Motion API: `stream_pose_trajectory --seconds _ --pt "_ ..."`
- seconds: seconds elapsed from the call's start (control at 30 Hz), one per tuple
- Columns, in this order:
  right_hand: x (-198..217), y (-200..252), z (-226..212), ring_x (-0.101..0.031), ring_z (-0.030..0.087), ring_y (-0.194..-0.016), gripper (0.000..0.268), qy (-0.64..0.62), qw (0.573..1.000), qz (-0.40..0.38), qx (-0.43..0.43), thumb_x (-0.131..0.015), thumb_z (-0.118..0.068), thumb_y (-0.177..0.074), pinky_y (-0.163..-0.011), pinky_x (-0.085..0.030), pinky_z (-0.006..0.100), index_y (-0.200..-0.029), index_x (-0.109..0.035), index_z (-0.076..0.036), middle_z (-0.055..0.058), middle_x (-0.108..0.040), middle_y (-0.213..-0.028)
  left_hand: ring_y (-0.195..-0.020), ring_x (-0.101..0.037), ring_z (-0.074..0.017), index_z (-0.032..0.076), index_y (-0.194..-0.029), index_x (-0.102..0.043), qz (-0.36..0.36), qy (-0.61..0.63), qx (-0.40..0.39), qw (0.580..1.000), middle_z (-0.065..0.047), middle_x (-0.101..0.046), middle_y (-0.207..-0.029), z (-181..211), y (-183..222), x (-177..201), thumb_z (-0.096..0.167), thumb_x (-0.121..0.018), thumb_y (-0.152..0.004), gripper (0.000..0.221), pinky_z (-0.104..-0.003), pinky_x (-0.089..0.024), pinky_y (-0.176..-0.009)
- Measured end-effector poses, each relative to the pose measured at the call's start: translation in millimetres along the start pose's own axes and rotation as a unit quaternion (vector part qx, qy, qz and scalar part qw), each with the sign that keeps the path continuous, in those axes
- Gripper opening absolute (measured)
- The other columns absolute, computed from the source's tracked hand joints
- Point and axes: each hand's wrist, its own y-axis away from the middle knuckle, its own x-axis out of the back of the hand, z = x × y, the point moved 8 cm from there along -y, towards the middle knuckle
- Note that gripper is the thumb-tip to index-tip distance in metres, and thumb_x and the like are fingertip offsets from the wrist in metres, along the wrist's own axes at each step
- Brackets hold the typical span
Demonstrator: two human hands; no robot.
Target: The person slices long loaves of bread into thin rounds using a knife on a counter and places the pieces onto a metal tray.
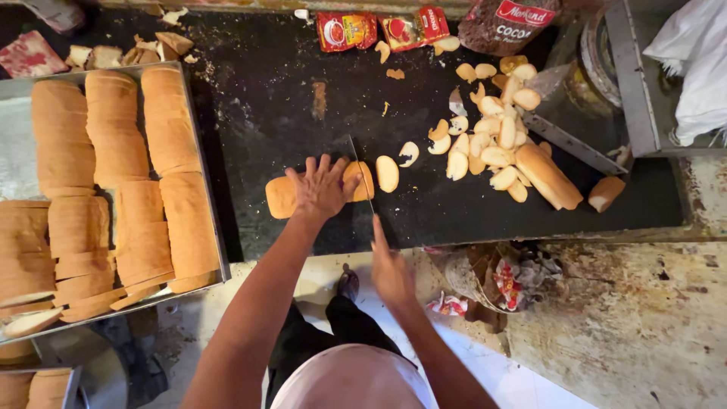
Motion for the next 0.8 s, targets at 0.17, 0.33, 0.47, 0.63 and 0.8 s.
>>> stream_pose_trajectory --seconds 0.17,0.33,0.47,0.63,0.8 --pt "12 71 8 -0.065 0.037 -0.055 0.058 -0.045 0.990 0.116 0.072 -0.054 -0.022 -0.103 -0.052 -0.050 0.051 -0.159 -0.036 -0.024 0.019 -0.065 -0.066 -0.130 -0.044 -0.0310 0.029 -0.146 -0.051 -0.001 -0.007 -0.014 1.000 -0.004 -0.052 -0.138 -4 -6 0 0.068 -0.033 -0.099 0.063 -0.073 -0.029 -0.098" --pt "19 5 -18 -0.068 0.042 -0.065 0.063 -0.037 0.993 0.099 0.055 -0.054 -0.020 -0.104 -0.059 -0.052 0.055 -0.162 -0.030 -0.024 0.023 -0.069 -0.078 -0.129 -0.046 -0.0314 0.030 -0.144 -0.054 0.019 -0.012 -0.025 0.999 -0.004 -0.055 -0.135 -17 4 12 0.073 -0.035 -0.096 0.067 -0.070 -0.032 -0.097" --pt "33 -12 -42 -0.070 0.046 -0.072 0.063 -0.049 0.990 0.108 0.071 -0.054 -0.019 -0.103 -0.063 -0.054 0.058 -0.161 -0.029 -0.024 0.024 -0.072 -0.088 -0.127 -0.048 -0.0317 0.031 -0.141 -0.057 0.034 0.002 -0.031 0.999 -0.004 -0.058 -0.132 -11 7 18 0.073 -0.038 -0.095 0.065 -0.070 -0.032 -0.097" --pt "28 -17 -45 -0.070 0.045 -0.074 0.064 -0.011 0.996 0.072 0.044 -0.054 -0.021 -0.104 -0.066 -0.054 0.058 -0.162 -0.027 -0.025 0.024 -0.072 -0.087 -0.125 -0.048 -0.0319 0.031 -0.140 -0.058 0.026 -0.003 -0.013 1.000 -0.004 -0.058 -0.130 -12 9 21 0.073 -0.041 -0.094 0.064 -0.071 -0.033 -0.095" --pt "27 -8 -40 -0.069 0.044 -0.070 0.065 -0.029 0.994 0.081 0.063 -0.054 -0.019 -0.103 -0.064 -0.054 0.055 -0.162 -0.027 -0.024 0.024 -0.072 -0.087 -0.126 -0.048 -0.0323 0.031 -0.137 -0.060 0.023 0.003 -0.013 1.000 -0.004 -0.058 -0.130 -13 9 17 0.073 -0.040 -0.096 0.062 -0.070 -0.033 -0.096"
